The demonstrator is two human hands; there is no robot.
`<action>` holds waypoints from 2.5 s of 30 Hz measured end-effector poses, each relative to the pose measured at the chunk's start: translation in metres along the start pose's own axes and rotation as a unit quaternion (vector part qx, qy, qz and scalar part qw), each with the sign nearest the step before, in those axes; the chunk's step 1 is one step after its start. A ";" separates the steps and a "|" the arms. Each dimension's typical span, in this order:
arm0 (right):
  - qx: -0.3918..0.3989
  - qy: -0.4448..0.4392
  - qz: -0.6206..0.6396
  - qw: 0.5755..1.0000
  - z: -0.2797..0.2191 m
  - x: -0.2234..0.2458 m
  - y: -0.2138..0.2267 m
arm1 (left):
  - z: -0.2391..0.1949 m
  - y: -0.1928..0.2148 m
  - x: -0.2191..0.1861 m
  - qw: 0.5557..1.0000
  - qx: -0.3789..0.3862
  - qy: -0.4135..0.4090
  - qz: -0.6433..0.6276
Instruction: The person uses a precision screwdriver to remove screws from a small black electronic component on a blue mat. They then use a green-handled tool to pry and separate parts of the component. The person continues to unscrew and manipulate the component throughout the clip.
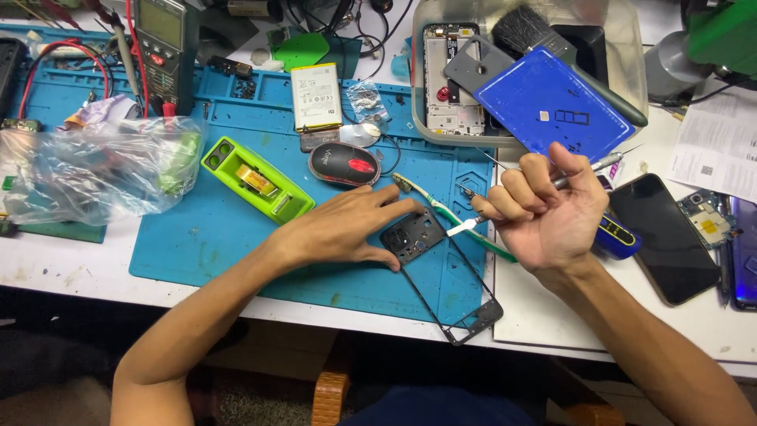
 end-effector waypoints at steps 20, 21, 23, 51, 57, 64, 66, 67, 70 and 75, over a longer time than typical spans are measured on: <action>0.016 0.064 -0.113 0.991 -0.001 0.035 -0.031 | 0.003 -0.025 -0.005 0.966 -0.195 0.009 0.169; 0.021 0.068 -0.137 0.988 -0.002 0.034 -0.033 | 0.003 -0.025 -0.006 0.965 -0.209 0.030 0.153; 0.031 0.081 -0.173 0.981 -0.005 0.030 -0.034 | 0.006 -0.033 -0.006 0.953 -0.251 0.035 0.168; 0.057 0.093 -0.236 0.965 -0.013 0.007 -0.042 | -0.033 0.001 0.026 0.664 -0.488 0.003 -0.567; 0.054 0.101 -0.232 0.966 -0.013 0.008 -0.042 | -0.020 -0.003 0.033 0.689 -0.485 -0.029 -0.538; 0.045 0.100 -0.230 0.967 -0.012 0.009 -0.037 | -0.030 0.001 0.028 0.703 -0.518 -0.027 -0.486; 0.098 0.140 -0.217 0.961 -0.012 0.006 -0.032 | -0.015 0.001 0.022 0.813 -0.432 -0.041 -0.388; 0.097 0.140 -0.217 0.961 -0.013 0.005 -0.032 | -0.014 -0.001 0.022 0.813 -0.432 -0.041 -0.389; 0.109 0.138 -0.216 0.960 -0.015 0.004 -0.033 | -0.009 -0.004 0.015 0.845 -0.409 -0.041 -0.341; 0.121 0.118 -0.196 0.966 -0.018 -0.001 -0.024 | -0.010 -0.004 0.003 0.859 -0.430 -0.065 -0.269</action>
Point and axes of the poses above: each hand's wrist, its own z-axis towards the middle knuckle, its own y-axis out of the back of the hand, x = y × z, the point moved 6 cm from there along z, towards the middle knuckle, and after that the axes turned 14 degrees about y, right-handed, at the moved point
